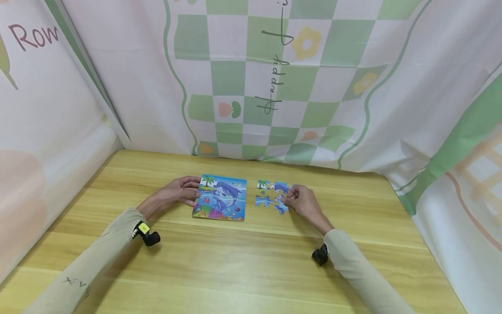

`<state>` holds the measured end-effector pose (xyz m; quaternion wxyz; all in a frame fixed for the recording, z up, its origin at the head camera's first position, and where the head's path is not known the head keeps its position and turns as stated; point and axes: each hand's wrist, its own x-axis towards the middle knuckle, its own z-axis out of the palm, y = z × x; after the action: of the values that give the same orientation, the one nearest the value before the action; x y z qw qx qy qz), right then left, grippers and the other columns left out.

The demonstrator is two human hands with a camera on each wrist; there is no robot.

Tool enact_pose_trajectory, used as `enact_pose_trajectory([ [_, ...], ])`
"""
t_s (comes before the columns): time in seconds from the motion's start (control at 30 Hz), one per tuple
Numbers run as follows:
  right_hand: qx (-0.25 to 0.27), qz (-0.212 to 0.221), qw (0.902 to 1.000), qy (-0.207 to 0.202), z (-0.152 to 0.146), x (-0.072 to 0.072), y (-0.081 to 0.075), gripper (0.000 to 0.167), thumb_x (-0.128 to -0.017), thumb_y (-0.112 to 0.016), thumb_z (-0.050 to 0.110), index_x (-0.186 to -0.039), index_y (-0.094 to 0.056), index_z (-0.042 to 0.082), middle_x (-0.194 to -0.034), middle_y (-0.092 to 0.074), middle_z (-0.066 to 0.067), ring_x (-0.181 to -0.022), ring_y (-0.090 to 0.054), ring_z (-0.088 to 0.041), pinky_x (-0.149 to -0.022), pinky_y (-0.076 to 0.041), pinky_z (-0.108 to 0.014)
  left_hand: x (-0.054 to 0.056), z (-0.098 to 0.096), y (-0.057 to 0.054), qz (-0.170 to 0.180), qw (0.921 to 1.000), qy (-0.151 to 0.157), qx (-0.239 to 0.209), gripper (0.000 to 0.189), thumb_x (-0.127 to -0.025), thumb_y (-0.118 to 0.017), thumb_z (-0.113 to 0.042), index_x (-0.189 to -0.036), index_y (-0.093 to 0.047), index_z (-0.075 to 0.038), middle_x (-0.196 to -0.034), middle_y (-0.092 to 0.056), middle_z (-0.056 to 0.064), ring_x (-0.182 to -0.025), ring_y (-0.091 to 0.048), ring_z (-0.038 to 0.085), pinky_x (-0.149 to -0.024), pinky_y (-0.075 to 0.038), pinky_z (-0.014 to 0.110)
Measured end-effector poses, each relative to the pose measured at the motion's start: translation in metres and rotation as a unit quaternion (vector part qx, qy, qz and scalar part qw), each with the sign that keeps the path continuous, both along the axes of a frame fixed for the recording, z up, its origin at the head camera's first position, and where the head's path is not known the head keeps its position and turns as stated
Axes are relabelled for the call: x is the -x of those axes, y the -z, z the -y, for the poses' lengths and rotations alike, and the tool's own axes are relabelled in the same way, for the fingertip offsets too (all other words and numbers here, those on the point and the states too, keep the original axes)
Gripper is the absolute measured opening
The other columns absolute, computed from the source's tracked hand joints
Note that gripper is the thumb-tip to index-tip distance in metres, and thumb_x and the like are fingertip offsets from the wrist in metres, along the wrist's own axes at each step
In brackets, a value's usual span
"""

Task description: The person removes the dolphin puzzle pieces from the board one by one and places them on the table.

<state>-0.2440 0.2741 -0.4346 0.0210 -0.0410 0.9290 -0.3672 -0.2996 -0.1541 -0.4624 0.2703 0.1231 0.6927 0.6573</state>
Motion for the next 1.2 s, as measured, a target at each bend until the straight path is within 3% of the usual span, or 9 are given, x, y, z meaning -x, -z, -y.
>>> enact_pose_trajectory([
  [0.77, 0.02, 0.037, 0.9991, -0.007, 0.0, 0.0, -0.006, 0.022, -0.098, -0.074, 0.015, -0.098, -0.066, -0.004, -0.075, -0.064, -0.009, -0.057, -0.055, -0.014, -0.046, -0.049, -0.02, -0.002, 0.0, 0.0, 0.002, 1.0, 0.001, -0.005, 0.068, -0.098, -0.065, 0.003, -0.157, -0.031, 0.005, -0.153, -0.042, 0.03, -0.103, -0.069, 0.022, -0.089, -0.067, 0.037],
  [1.03, 0.017, 0.019, 0.9996, -0.01, 0.0, 0.002, -0.013, 0.017, -0.101, -0.068, 0.01, -0.103, -0.066, -0.006, -0.094, -0.071, -0.021, -0.069, -0.065, -0.02, -0.057, -0.062, -0.029, -0.002, -0.001, -0.001, 0.005, 1.0, -0.005, 0.0, 0.068, -0.098, -0.065, 0.003, -0.157, -0.031, 0.006, -0.153, -0.042, 0.029, -0.105, -0.068, 0.023, -0.088, -0.067, 0.036],
  [1.2, 0.013, 0.005, 0.9998, -0.014, 0.005, 0.004, -0.022, 0.022, -0.103, -0.066, 0.016, -0.105, -0.067, -0.006, -0.099, -0.071, -0.023, -0.073, -0.067, -0.025, -0.061, -0.064, -0.032, -0.003, 0.0, -0.001, 0.003, 1.0, -0.006, -0.006, 0.069, -0.098, -0.065, 0.004, -0.157, -0.03, 0.008, -0.154, -0.04, 0.031, -0.104, -0.068, 0.022, -0.088, -0.067, 0.036],
])
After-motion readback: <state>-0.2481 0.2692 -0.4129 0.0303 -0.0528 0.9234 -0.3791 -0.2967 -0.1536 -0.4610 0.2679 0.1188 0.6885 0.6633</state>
